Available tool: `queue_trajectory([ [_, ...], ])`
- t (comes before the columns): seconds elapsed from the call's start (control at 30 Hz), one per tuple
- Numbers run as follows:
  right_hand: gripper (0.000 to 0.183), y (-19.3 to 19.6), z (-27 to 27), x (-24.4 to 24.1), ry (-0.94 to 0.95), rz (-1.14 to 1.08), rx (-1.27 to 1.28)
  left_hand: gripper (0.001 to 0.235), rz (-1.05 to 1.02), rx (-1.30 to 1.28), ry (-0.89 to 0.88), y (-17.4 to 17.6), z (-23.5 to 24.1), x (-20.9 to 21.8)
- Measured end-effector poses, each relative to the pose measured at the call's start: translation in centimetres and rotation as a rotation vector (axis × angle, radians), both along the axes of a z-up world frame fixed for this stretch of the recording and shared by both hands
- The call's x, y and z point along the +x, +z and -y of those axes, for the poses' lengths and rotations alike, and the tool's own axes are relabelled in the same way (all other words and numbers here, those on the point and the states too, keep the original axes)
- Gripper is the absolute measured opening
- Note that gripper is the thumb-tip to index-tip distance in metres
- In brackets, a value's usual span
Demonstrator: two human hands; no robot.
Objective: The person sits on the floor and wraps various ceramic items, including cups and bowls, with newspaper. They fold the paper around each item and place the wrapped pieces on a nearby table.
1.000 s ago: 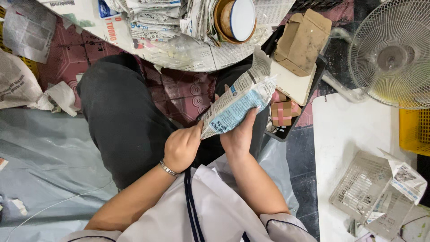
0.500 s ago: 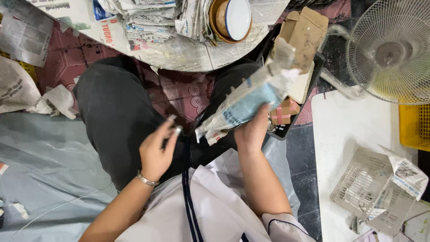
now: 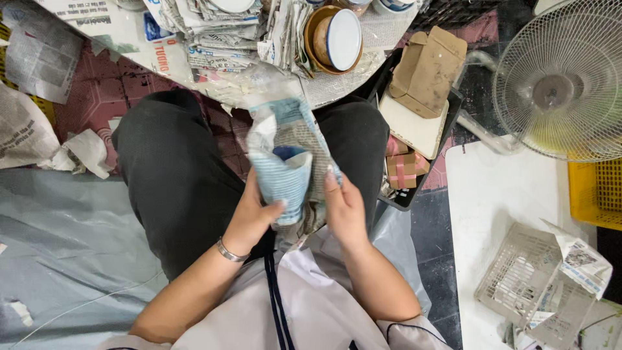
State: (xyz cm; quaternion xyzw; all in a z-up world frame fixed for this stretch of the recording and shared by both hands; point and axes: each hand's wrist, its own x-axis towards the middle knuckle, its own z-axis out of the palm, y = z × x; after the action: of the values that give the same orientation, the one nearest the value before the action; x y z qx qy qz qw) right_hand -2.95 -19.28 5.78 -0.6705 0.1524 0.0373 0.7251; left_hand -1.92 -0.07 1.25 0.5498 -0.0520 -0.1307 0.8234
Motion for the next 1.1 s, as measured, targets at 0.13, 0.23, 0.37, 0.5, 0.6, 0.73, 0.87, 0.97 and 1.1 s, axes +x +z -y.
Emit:
queue_trajectory([
  [0.13, 0.041, 4.8, 1.6, -0.2, 0.028, 0.088, -0.032, 0.087, -0.288, -0.477, -0.040, -3.3, -0.6, -0.5],
  [0.23, 0.044, 8.7, 2.3, -0.5, 0.040, 0.151, -0.012, 0.084, -0.399, -0.630, -0.041, -4.7, -1.0, -0.9],
  [0.37, 0.046, 12.2, 4.4, -1.6, -0.218, 0.063, -0.019, 0.080, -0.561, -0.772, -0.087, -4.7, -1.2, -0.8],
  [0.5, 0.041, 14.0, 8.0, -2.9, -0.331, 0.094, -0.154, 0.079, -0.532, -0.793, -0.061, -4.2, -1.0, -0.9],
  [0.6, 0.033, 14.4, 9.8, -3.8, -0.402, 0.157, -0.107, 0.080, -0.546, -0.795, -0.055, -3.8, -0.8, -0.8],
  [0.73, 0.042, 14.1, 11.5, -4.5, -0.576, 0.269, -0.322, 0.084, -0.507, -0.861, -0.107, -2.5, -1.3, -0.4],
  [0.87, 0.048, 12.3, 16.6, -1.4, -0.776, 0.140, -0.275, 0.077, -0.479, -0.827, -0.101, -0.1, -3.0, 1.4],
  [0.97, 0.052, 7.4, 19.3, 1.7, -0.888, -0.032, 0.011, 0.064, -0.196, -0.528, 0.061, 2.3, -5.8, 4.2],
  [1.1, 0.072, -0.4, 18.6, 2.1, -0.273, 0.250, 0.898, 0.053, 0.213, 0.172, 0.247, 6.4, -10.6, 9.8],
])
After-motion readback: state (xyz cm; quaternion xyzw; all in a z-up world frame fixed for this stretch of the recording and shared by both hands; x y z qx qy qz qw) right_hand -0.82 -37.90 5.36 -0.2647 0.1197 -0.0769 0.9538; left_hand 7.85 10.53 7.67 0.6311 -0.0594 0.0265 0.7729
